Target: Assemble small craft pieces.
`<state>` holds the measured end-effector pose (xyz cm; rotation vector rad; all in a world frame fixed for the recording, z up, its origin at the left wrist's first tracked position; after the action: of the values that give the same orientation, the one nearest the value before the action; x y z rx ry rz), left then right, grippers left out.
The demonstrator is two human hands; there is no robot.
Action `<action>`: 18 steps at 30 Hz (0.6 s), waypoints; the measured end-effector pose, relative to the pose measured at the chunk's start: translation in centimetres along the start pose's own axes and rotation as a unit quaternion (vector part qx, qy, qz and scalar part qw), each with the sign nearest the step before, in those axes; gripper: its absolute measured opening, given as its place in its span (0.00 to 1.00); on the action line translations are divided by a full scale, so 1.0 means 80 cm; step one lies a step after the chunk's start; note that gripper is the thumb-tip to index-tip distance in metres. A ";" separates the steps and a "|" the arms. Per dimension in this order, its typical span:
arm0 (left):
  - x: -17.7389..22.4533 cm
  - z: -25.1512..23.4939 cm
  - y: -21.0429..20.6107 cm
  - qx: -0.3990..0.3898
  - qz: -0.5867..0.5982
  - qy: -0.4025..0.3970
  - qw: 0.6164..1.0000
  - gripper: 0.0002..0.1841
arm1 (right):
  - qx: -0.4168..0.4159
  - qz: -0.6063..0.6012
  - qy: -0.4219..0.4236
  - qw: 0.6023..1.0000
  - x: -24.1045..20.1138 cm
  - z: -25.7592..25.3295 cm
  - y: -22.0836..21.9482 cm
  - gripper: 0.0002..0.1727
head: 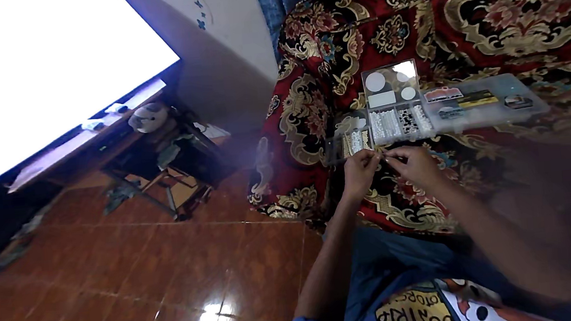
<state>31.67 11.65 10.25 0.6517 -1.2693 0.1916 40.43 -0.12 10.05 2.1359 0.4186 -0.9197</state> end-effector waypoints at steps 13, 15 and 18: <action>-0.004 0.001 0.004 0.029 0.008 0.006 1.000 0.09 | 0.043 0.044 0.073 0.995 -0.002 -0.001 0.003 0.15; -0.006 0.001 0.003 0.028 0.012 0.014 0.999 0.09 | 0.073 0.053 0.080 0.993 -0.003 -0.001 0.009 0.15; -0.007 0.004 0.004 0.023 0.028 0.023 0.999 0.09 | 0.109 0.069 0.082 0.988 -0.003 -0.001 0.017 0.14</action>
<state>31.05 11.88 9.87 0.6484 -1.2421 0.2811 41.04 -0.93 10.96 2.4175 0.2571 -0.7423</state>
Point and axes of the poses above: each hand's wrist, its own z-axis away from the middle knuckle, its own y-axis out of the back of the hand, x = y × z, the point moved 8 cm from there along -z, towards the middle knuckle, and after that the axes turned 14 degrees about y, right-handed, at the moved point
